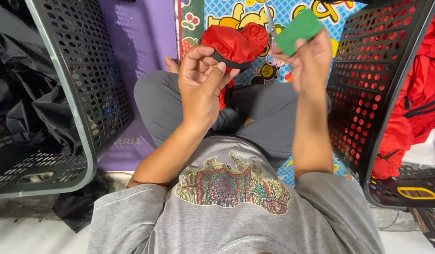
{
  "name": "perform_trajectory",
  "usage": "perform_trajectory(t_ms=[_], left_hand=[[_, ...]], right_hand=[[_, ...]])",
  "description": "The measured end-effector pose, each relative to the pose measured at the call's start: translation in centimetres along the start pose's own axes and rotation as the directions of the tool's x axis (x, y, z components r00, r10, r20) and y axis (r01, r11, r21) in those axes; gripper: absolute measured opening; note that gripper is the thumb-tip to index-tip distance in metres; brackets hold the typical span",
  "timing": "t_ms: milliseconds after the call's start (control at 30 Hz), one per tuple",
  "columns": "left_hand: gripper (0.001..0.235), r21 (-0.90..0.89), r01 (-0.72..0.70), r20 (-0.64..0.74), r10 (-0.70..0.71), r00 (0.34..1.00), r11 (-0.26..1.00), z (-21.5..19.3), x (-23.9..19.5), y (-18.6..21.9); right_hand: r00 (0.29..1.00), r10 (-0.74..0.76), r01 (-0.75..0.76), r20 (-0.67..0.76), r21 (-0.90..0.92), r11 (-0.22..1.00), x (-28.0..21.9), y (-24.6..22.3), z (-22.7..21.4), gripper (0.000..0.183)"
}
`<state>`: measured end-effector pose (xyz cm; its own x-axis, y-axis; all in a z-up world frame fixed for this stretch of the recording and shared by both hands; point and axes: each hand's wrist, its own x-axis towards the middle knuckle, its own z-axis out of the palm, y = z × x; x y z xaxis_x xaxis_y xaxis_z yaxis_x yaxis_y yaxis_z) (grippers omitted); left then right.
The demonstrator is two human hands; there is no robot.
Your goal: The person sits cross-legged on a mat and uses pink scissors to cut a black elastic band attached to a red fabric item. They repeatedly trim the band, inspect the edges, and manipulate the fabric with their hands.
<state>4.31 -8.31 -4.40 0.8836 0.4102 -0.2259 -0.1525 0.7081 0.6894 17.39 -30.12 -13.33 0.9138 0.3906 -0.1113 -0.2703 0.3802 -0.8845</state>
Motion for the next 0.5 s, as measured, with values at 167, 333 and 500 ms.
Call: perform_trajectory(t_ms=[167, 333, 500], left_hand=[[0.029, -0.016, -0.035, 0.008, 0.035, 0.999, 0.999, 0.0, -0.8, 0.0], [0.028, -0.037, -0.055, -0.001, 0.055, 0.998, 0.998, -0.2, -1.7, 0.0], [0.029, 0.123, -0.184, -0.159, 0.202, 0.966, 0.975, -0.1, -1.7, -1.1]], right_hand=[[0.984, -0.177, 0.177, -0.011, -0.023, 0.984, -3.6, -0.4, 6.3, 0.036], [0.865, -0.477, 0.425, 0.157, -0.735, 0.528, -5.6, -3.7, 12.3, 0.048], [0.477, -0.657, 0.701, 0.583, -0.704, -0.116, -5.4, -3.0, 14.8, 0.029]])
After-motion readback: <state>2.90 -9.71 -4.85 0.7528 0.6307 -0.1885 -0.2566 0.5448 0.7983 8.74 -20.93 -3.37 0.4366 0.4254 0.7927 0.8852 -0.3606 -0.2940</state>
